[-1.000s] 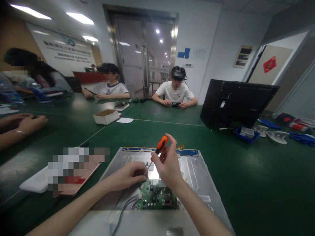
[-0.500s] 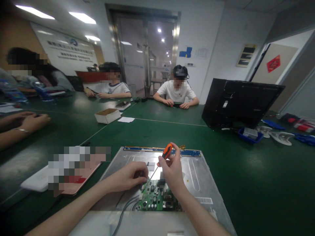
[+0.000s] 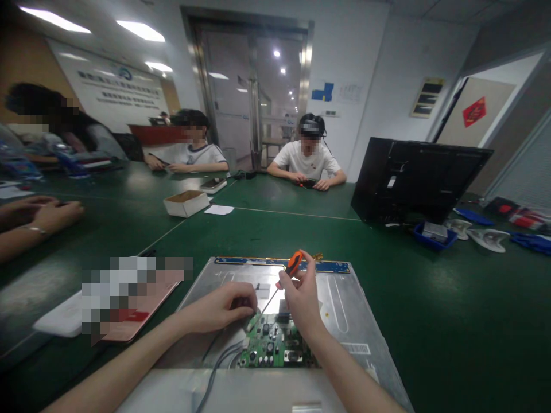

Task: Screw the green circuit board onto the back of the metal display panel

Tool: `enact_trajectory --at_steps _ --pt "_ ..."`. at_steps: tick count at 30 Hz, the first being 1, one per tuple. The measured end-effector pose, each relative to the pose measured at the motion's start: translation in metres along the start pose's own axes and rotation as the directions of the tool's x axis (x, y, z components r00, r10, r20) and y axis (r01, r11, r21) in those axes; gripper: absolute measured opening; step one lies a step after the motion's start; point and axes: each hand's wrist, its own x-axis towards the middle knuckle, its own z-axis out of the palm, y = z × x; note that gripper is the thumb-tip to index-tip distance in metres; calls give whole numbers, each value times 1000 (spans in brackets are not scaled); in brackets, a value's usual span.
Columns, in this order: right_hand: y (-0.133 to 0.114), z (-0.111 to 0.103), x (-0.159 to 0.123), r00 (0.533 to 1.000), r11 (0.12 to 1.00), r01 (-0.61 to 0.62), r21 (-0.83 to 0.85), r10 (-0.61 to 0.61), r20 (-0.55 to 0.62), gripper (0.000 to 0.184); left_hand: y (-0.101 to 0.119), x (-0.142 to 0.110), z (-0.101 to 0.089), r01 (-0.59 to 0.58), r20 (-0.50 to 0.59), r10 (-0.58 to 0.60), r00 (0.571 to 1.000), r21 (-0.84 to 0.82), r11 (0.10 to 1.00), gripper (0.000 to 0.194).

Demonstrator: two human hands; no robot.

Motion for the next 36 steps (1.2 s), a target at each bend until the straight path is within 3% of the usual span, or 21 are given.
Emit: enact_trajectory --at_steps 14,30,36 --pt "6 -1 0 996 996 75 -52 -72 55 62 3 1 4 -43 -52 45 998 28 999 6" --pt "11 0 1 991 989 135 -67 -133 31 61 -2 3 4 18 -46 -21 999 -64 998 9" --pt "15 -3 4 987 986 159 -53 -157 35 66 -3 3 0 20 10 -19 1000 -86 996 8"
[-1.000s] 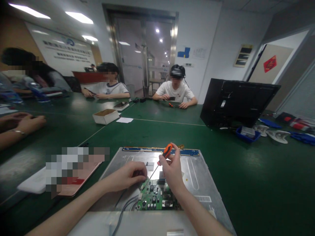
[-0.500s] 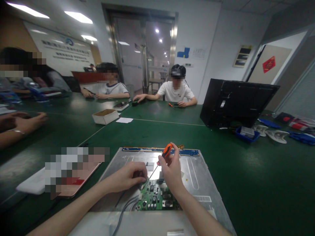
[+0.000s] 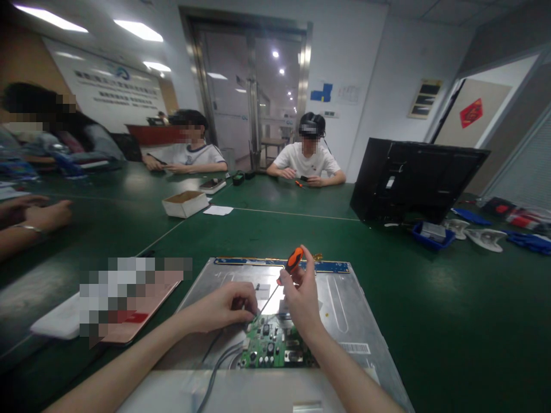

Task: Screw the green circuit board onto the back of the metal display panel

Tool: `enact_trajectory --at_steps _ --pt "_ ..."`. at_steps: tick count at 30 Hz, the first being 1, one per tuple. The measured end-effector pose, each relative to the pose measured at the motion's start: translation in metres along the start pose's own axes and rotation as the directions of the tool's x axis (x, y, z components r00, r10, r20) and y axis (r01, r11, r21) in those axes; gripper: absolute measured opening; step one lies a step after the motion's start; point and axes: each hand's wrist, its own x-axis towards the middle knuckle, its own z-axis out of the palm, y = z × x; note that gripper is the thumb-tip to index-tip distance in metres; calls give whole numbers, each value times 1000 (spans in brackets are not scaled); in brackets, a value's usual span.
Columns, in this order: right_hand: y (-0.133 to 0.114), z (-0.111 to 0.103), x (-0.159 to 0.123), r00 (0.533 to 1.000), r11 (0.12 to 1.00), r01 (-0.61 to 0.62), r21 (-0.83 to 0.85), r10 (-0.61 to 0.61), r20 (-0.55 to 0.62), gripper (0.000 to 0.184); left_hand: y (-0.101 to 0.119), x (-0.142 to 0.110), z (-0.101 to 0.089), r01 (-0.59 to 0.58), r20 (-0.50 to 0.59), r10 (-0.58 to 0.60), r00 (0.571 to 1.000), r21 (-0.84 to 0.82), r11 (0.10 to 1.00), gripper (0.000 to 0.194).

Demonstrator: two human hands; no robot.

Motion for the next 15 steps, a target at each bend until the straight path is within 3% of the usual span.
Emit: enact_trajectory --at_steps 4,8,12,15 --pt "0 -1 0 997 997 78 -16 -77 15 66 -2 0 -1 -15 8 15 1000 7 1000 8" --pt "-4 2 -6 967 955 256 -152 -251 53 63 -3 1 -2 -24 7 24 1000 -18 1000 8" --pt "-9 6 -15 850 799 527 -291 -504 154 62 -4 1 -2 -35 16 36 999 -58 998 8" --pt "-9 8 -19 758 675 650 -349 -609 234 62 -7 1 -2 -48 22 49 999 -71 996 8"
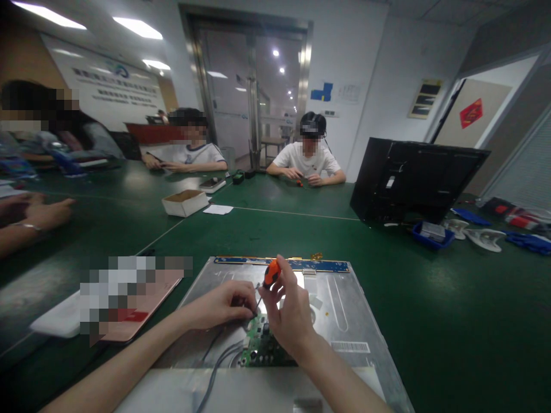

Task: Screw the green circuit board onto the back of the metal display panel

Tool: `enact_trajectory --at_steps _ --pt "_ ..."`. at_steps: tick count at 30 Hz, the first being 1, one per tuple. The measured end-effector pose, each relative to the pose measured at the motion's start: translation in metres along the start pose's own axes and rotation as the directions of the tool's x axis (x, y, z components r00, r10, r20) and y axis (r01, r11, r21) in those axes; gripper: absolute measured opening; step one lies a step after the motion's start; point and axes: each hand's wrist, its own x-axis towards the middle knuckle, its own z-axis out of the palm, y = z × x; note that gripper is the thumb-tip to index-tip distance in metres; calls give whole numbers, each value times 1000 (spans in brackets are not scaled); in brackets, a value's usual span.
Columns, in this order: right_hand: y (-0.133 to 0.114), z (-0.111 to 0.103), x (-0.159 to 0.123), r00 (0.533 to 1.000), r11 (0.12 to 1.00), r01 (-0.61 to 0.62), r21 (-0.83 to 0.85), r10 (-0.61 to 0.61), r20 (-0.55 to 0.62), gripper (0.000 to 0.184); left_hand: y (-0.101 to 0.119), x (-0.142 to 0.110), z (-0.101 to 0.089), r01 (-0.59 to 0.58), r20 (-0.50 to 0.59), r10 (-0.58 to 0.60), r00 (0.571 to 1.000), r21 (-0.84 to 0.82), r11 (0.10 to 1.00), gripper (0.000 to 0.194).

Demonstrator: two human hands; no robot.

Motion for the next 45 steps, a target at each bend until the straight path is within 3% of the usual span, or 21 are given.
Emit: enact_trajectory --at_steps 6,25,32,45 --pt "2 2 -1 994 990 112 -88 -112 14 62 -4 1 -1 -27 18 27 999 -7 1000 10" --pt "3 -1 0 992 991 103 -81 -96 82 67 -3 1 -2 -39 35 38 999 18 999 9" --pt "-2 -3 -2 979 999 44 27 -49 196 75 -2 1 -1 -41 45 42 998 -26 999 7" --pt "3 0 -1 987 994 93 -53 -86 133 72 -3 1 -2 -42 30 41 999 32 999 11"
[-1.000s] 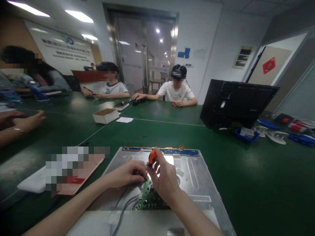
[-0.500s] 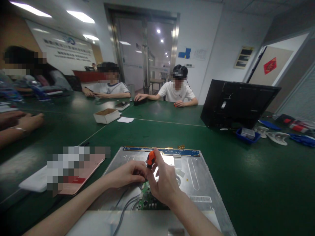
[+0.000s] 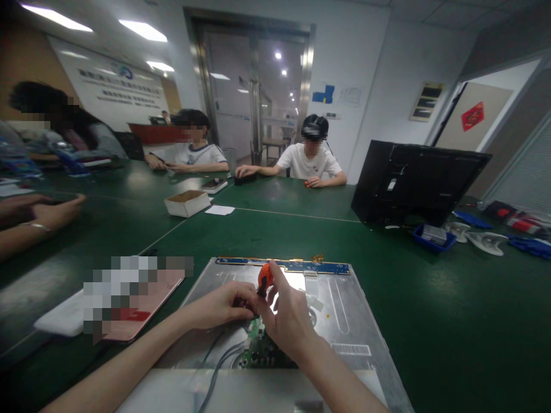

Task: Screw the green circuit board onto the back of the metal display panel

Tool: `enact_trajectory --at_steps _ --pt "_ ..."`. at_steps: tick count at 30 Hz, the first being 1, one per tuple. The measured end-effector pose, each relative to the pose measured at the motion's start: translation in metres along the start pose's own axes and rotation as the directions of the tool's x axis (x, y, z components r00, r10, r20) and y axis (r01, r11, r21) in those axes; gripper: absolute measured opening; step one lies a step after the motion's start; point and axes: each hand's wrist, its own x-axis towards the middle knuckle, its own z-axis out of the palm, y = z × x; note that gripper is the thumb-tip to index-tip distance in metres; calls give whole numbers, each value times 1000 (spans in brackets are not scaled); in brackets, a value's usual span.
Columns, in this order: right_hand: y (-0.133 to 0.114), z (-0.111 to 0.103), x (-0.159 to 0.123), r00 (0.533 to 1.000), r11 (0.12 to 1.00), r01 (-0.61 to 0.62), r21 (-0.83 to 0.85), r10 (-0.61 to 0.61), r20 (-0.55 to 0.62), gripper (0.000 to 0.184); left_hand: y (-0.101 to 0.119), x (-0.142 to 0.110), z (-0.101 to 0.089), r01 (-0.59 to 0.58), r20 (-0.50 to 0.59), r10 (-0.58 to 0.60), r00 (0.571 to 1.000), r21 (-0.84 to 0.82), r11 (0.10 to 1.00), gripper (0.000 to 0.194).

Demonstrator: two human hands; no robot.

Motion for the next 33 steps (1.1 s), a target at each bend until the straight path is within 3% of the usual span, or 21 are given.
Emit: enact_trajectory --at_steps 8,21,33 --pt "-3 -3 -2 997 995 -22 93 15 78 77 2 0 1 -2 12 2 1000 -27 1000 11" --pt "-2 -1 -4 998 998 -28 64 24 55 76 1 -1 3 83 -37 -84 996 -37 996 5" --pt "1 1 -3 1000 1000 10 -2 -10 12 70 3 0 0 48 -38 -48 998 -15 999 3"
